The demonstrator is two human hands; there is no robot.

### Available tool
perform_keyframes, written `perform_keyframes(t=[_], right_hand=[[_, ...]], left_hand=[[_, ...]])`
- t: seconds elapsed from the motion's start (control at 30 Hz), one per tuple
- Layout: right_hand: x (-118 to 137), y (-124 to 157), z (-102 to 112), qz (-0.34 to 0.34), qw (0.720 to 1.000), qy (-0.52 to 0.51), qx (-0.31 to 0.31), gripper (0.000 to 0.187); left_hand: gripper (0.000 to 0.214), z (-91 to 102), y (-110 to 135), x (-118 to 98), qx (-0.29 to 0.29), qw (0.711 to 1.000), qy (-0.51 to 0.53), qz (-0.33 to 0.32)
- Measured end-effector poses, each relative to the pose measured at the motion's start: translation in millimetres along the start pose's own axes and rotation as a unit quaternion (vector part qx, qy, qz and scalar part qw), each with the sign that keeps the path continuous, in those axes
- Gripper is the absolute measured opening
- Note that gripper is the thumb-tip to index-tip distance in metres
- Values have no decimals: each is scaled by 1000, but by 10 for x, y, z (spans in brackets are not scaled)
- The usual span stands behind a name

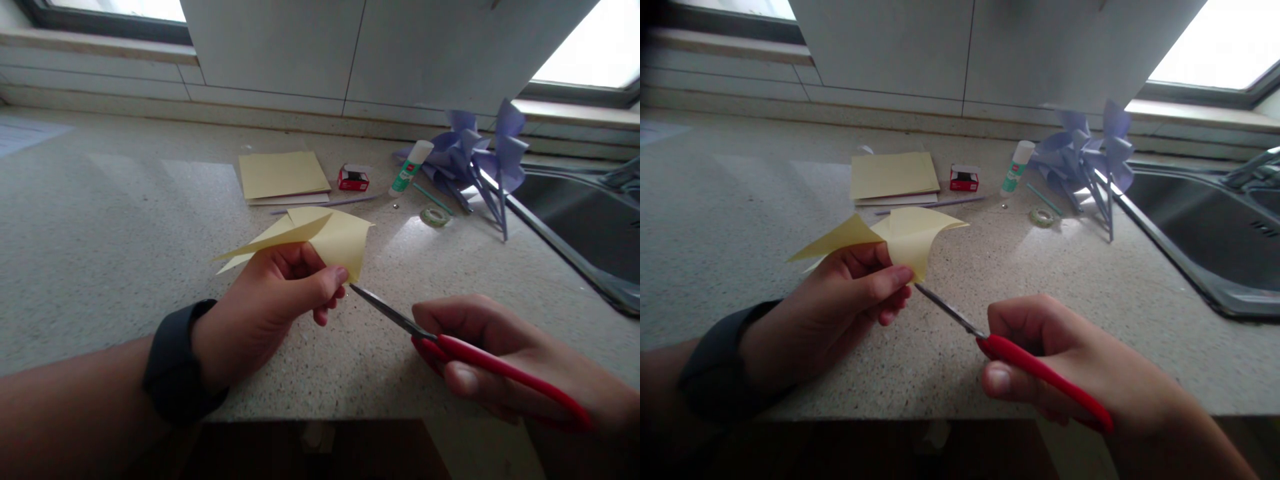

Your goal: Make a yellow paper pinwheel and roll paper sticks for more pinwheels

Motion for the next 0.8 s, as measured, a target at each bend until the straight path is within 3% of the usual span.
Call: perform_keyframes(t=[0.3,0.53,0.8], right_hand=[[-35,19,56,16,1000,5,-9,44],[-37,37,35,6,999,23,27,52],[-47,58,20,10,1000,14,24,59]], left_hand=[[14,-8,-27,22,42,999,3,6],[15,-26,-47,13,71,997,-5,39],[13,-24,-53,14,69,997,-1,31]])
Point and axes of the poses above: each hand's wrist, its own y-axis away from the middle knuckle, its own z-axis out of the back of the hand, x = y × z, the point moved 5 cm from there along -y, towards the middle knuckle, and after that the axes turned 8 degrees about -x, right-handed, at the moved point
